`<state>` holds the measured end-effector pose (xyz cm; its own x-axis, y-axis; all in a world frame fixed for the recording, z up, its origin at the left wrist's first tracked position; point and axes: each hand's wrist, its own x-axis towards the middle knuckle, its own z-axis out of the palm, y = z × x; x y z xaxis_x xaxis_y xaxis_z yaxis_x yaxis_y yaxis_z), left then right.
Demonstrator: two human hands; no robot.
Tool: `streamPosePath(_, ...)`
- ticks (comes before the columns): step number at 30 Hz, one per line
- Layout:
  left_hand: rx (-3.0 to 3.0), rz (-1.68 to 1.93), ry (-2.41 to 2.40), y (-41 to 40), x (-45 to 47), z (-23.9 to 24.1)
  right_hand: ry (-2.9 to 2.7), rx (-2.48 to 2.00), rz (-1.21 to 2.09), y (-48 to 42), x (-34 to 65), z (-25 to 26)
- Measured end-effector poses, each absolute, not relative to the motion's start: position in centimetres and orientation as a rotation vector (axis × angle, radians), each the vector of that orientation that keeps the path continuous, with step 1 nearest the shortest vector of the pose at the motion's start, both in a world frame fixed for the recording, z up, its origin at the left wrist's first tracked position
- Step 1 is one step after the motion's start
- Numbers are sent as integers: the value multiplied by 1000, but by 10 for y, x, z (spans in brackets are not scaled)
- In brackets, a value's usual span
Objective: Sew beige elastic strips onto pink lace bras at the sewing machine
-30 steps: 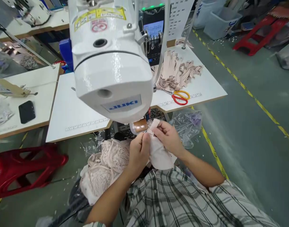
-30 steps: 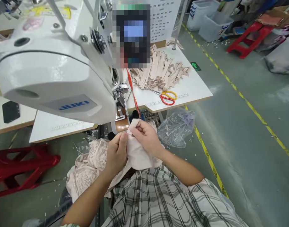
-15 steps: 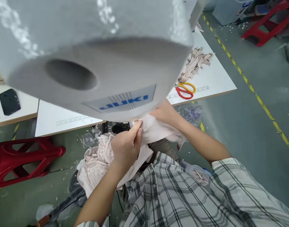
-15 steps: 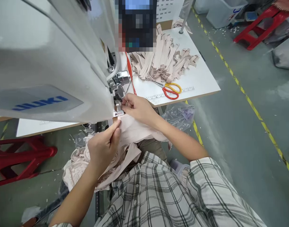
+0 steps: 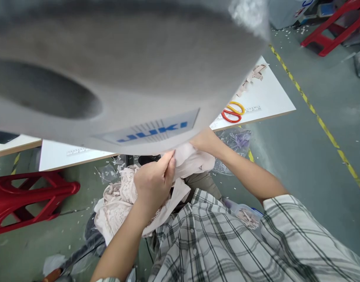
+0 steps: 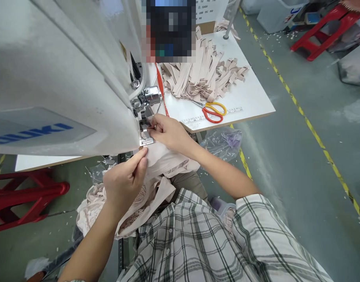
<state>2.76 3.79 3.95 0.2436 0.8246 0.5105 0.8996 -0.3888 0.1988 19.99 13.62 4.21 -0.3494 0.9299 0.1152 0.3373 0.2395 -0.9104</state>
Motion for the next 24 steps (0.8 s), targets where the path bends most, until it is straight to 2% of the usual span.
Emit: streamPosePath(24, -2370, -777, -1621, 39, 28, 41, -1808, -1172, 1114, 138, 201, 36)
